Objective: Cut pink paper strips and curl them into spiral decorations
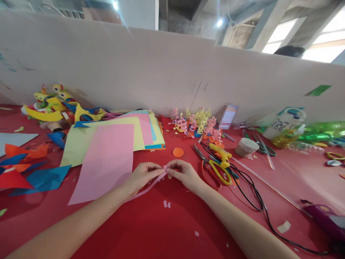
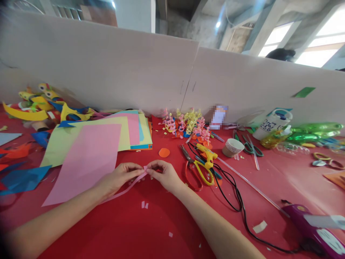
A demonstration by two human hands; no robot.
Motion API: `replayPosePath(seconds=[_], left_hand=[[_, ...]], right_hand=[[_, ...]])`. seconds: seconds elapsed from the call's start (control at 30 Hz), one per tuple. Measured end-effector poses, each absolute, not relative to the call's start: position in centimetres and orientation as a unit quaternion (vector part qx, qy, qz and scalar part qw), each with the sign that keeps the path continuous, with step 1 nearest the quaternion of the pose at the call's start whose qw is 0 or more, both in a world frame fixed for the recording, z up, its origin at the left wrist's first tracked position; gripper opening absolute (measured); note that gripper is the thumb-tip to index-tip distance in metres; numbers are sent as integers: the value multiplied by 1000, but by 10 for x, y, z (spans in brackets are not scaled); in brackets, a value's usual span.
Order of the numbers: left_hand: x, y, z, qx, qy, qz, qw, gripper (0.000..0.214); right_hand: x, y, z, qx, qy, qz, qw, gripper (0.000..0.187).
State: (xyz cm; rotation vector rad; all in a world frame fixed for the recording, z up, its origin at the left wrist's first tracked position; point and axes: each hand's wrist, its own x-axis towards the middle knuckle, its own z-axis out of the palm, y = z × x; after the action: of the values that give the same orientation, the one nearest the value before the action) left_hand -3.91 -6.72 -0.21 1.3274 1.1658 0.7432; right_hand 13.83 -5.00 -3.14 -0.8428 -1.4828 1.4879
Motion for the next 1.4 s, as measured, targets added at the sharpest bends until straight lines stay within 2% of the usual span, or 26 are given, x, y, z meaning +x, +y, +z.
replayPosePath(seconds=[0.53,0.73,1.0,1.27,1.4], left_hand=[[-38,-68,-1,474,439,357,675,12],[-39,-68,-1,467,440,359,677,19],[-40,-67,-3,456,449,358,680,15],[-40,-66,-1,542,468,323,619,17],[-39,-66,1,542,453,332,625,15]], right_hand=[[141,-53,-26,-324,-654,534,428,12],[141,-53,-27,-325,-658,526,430,10],[141,-52,-28,-334,-651,533,425,14],[140,-51,-28,-367,-638,537,412,22],[140,-52,-30,-381,-640,524,414,22]])
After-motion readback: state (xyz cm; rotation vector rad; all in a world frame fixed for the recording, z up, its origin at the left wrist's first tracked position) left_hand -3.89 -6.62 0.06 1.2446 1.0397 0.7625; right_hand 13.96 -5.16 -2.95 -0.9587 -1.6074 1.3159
